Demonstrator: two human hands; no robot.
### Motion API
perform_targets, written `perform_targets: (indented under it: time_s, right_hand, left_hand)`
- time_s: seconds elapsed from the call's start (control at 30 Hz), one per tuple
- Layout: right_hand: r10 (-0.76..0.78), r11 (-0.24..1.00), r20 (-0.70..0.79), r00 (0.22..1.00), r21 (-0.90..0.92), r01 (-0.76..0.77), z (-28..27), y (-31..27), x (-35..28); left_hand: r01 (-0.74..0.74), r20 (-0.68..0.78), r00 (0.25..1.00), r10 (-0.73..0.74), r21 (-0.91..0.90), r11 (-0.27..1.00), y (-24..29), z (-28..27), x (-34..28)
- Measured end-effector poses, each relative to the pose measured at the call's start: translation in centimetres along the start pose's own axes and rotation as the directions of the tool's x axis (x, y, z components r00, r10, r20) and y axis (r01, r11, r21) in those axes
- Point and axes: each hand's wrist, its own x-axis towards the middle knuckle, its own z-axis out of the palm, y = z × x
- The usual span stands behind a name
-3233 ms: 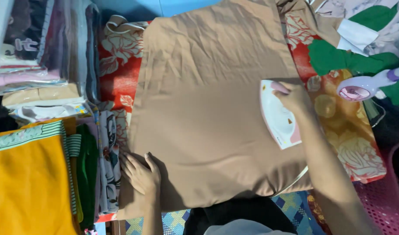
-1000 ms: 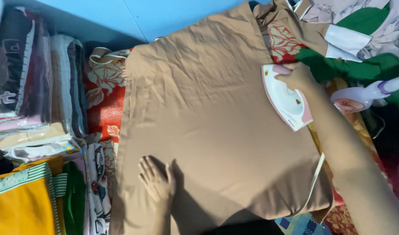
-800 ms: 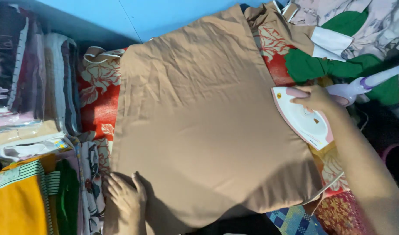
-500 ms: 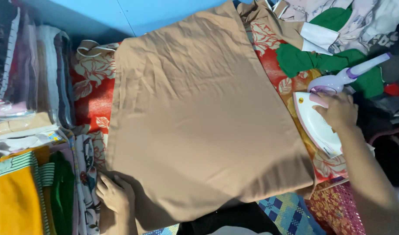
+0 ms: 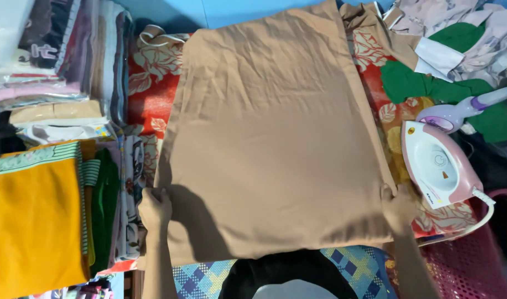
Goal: The person irons a beige dress laid out on a floral-patterned surface. They spray the dress with water from a spray bottle and then use an electric iron to smooth the fabric, moving the iron back and forth across the garment.
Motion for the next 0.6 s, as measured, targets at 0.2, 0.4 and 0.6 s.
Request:
perform_targets:
  time_s: [0.2, 0.4, 0.6]
  right_hand:
    - [0.177, 0.590, 0.230, 0.957, 0.754, -0.290, -15.2, -1.7, 4.3]
    - [-0.021, 0.355, 0.476, 0.879, 0.826, -0.438, -21.2, 6.0, 2.5]
    - [0.150, 0.741, 0.524, 0.838, 0.501, -0.446, -19.2, 13.0, -4.0]
  left_hand:
    - [-0.284, -0.065, 0.950, 0.304, -0.583, 0.761, 5.9, -10.5, -2.9]
    - [-0.008, 0.152, 0.968, 0.200, -0.776, 0.631, 3.9, -18.5, -7.3]
    - [0.295, 0.622, 0.769, 0.148, -0.550, 0.782, -2.5, -19.2, -11.0]
